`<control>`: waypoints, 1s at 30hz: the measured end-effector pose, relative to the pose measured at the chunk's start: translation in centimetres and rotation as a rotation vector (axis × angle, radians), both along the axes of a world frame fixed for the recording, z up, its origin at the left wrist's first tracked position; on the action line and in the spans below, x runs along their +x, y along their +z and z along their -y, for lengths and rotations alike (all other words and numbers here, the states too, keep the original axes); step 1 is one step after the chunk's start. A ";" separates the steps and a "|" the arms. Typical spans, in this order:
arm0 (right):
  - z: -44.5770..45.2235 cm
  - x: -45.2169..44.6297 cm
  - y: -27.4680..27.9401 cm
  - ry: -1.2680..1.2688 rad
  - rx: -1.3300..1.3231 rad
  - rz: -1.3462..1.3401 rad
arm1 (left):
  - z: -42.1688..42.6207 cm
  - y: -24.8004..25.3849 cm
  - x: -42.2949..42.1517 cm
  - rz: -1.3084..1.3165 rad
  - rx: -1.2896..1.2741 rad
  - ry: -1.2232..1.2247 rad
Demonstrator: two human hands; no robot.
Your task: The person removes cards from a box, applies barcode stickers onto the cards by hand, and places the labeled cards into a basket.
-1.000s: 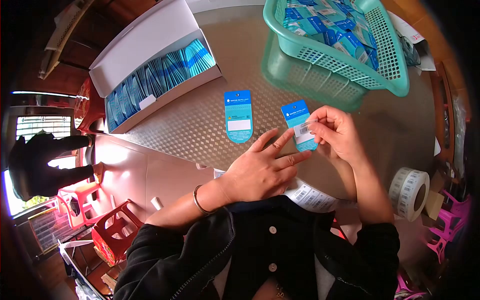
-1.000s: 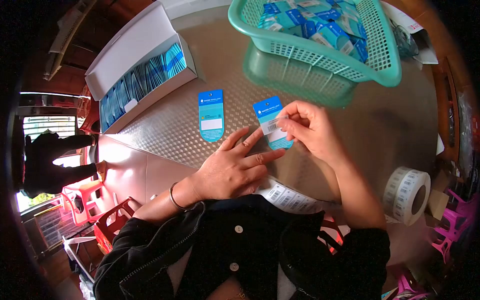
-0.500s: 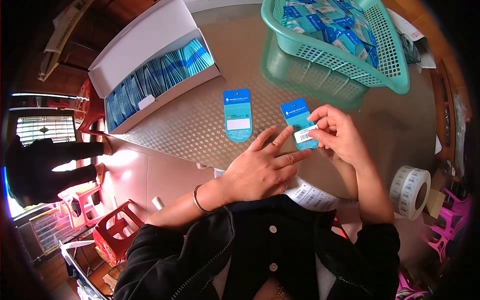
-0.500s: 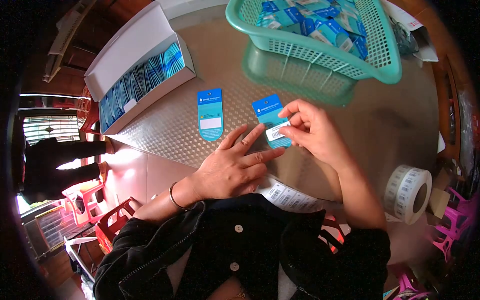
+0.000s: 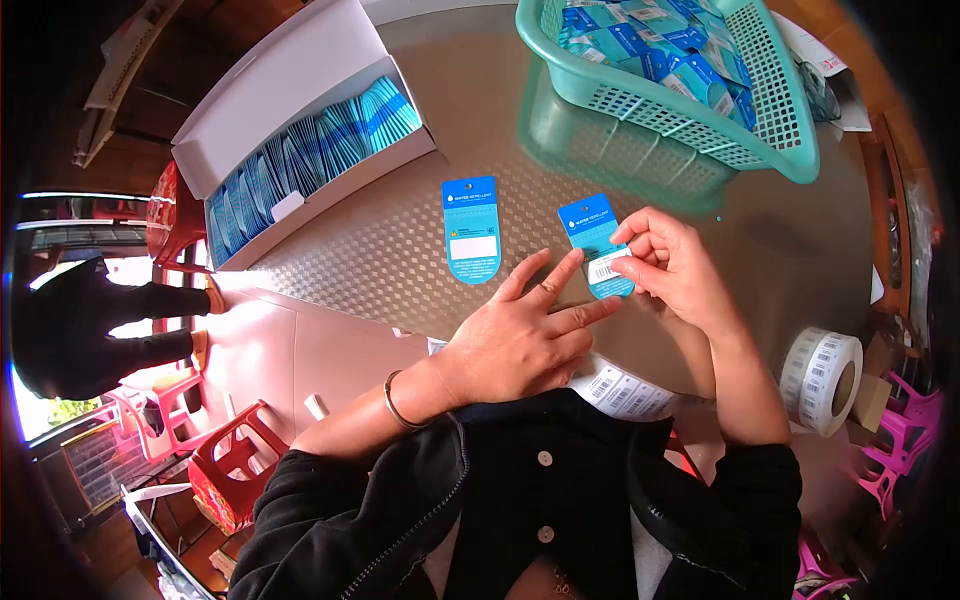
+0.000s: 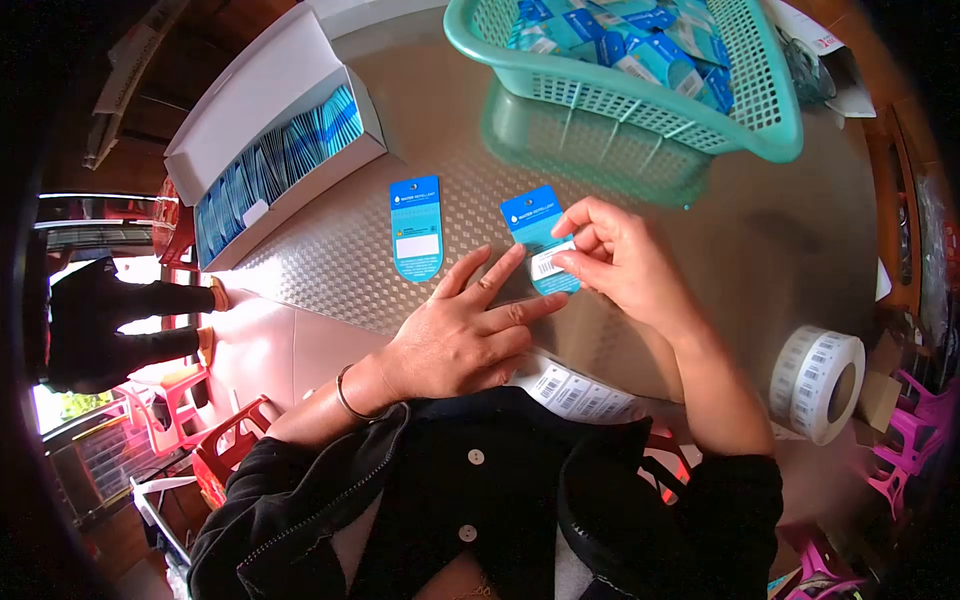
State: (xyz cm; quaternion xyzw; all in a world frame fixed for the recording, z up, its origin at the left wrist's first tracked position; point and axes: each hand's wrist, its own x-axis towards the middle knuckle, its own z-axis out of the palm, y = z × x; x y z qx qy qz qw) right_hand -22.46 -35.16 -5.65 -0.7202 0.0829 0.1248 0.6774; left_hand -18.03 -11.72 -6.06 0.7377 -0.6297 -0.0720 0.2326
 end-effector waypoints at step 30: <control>-0.5 -0.1 0.3 -0.042 -0.211 0.096 | 0.1 0.0 0.0 -0.004 0.010 0.001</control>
